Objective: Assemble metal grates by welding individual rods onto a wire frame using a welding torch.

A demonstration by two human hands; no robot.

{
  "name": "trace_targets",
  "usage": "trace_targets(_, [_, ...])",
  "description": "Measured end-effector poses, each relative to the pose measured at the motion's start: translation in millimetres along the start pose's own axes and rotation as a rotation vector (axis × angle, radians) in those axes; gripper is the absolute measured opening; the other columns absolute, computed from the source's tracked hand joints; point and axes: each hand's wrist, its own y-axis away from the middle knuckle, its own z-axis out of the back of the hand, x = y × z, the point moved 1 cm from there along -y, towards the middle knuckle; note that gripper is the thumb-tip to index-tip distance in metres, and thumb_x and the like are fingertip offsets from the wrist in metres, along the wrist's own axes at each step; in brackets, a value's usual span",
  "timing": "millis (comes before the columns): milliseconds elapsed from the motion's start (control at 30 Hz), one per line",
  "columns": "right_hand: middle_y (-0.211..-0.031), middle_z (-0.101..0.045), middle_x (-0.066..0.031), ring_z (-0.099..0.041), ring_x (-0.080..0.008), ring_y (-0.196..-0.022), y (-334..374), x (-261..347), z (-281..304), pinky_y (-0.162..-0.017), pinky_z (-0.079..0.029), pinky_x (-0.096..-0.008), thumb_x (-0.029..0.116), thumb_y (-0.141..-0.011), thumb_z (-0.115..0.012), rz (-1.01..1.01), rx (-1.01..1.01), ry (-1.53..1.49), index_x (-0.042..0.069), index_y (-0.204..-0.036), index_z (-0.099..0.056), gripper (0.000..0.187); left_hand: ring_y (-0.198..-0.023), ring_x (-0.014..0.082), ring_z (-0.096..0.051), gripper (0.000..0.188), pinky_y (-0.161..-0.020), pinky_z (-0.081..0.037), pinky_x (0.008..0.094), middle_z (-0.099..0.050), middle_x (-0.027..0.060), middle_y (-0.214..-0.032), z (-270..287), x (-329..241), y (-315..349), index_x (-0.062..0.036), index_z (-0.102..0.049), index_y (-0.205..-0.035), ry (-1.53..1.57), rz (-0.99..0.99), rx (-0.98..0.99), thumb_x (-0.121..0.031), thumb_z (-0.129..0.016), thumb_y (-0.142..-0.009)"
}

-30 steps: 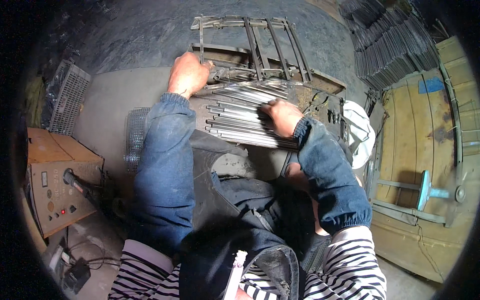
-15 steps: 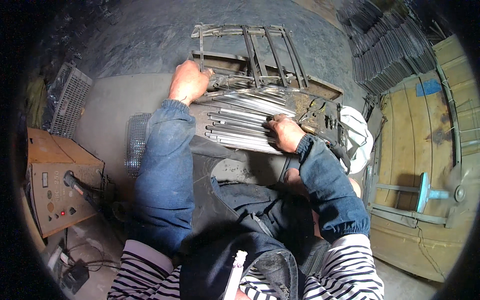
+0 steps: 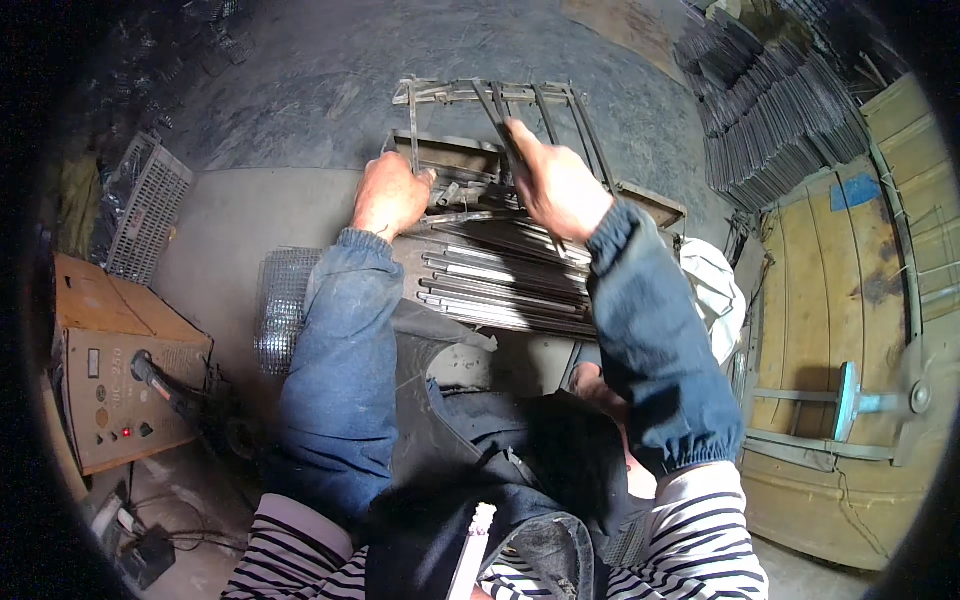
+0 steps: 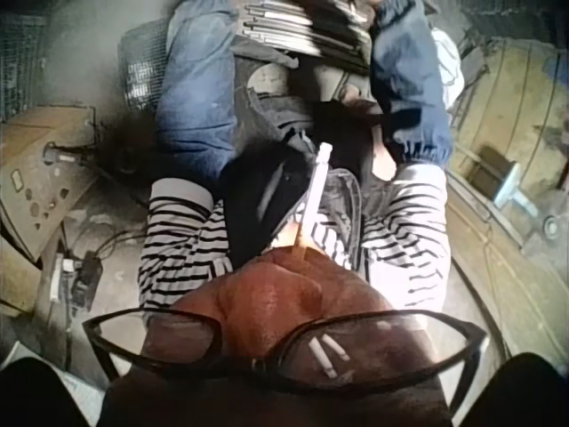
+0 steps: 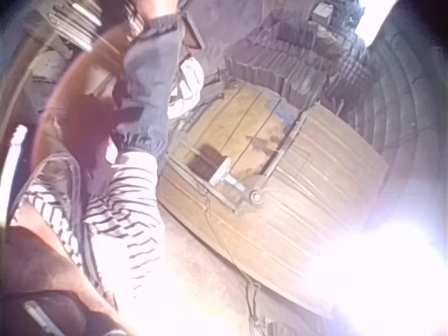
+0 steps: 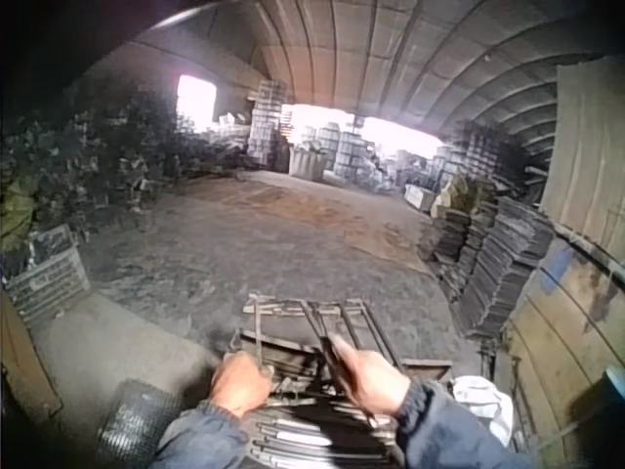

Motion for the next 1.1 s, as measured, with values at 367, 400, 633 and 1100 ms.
trace_targets(367, [-0.092, -0.068, -0.0320, -0.068, -0.0449, -0.095, -97, -40, -70, -0.088, -0.056, -0.0484, 0.016, -0.081, -0.064, -0.150, 0.129, 0.155, -0.002, -0.110, -0.070, 0.035, -0.098, 0.0490, -0.066, 0.039, -0.087, -0.054, 0.0518, -0.067, 0.0349, -0.097, 0, -7, 3, 0.0090, -0.072, -0.092, 0.016, -0.023, 0.032, -0.029, -0.072, -0.087])
trace_targets(400, [-0.095, -0.068, -0.0319, -0.068, -0.0444, -0.097, -100, -34, -75, -0.089, -0.055, -0.0478, 0.016, -0.081, -0.064, -0.149, 0.121, 0.138, -0.003, -0.111, -0.070, 0.036, -0.098, 0.0490, -0.066, 0.039, -0.087, -0.054, 0.0518, -0.067, 0.0349, -0.097, 0, -4, 4, 0.0090, -0.072, -0.092, 0.011, -0.014, 0.032, -0.029, -0.072, -0.087])
trace_targets(633, [-0.096, -0.069, -0.0299, -0.068, -0.0451, -0.093, -109, -44, -79, -0.083, -0.057, -0.0505, 0.018, -0.086, -0.062, -0.116, 0.203, 0.220, -0.002, -0.107, -0.069, 0.029, -0.097, 0.0492, -0.066, 0.037, -0.086, -0.054, 0.0521, -0.068, 0.0336, -0.097, 1, -4, 2, 0.0075, -0.072, -0.094, 0.012, -0.021, -0.026, -0.029, -0.071, -0.088])
trace_targets(1100, [-0.101, -0.070, -0.0280, -0.071, -0.0289, -0.095, -72, -40, -24, -0.087, -0.053, -0.0411, 0.035, -0.095, -0.068, -0.187, -0.011, 0.161, -0.002, -0.145, -0.049, 0.064, -0.098, 0.0428, -0.069, 0.067, -0.087, -0.054, 0.0479, -0.070, 0.0315, -0.099, 67, 94, 12, 0.0081, -0.073, -0.095, 0.235, 0.317, -0.201, -0.058, -0.073, -0.083])
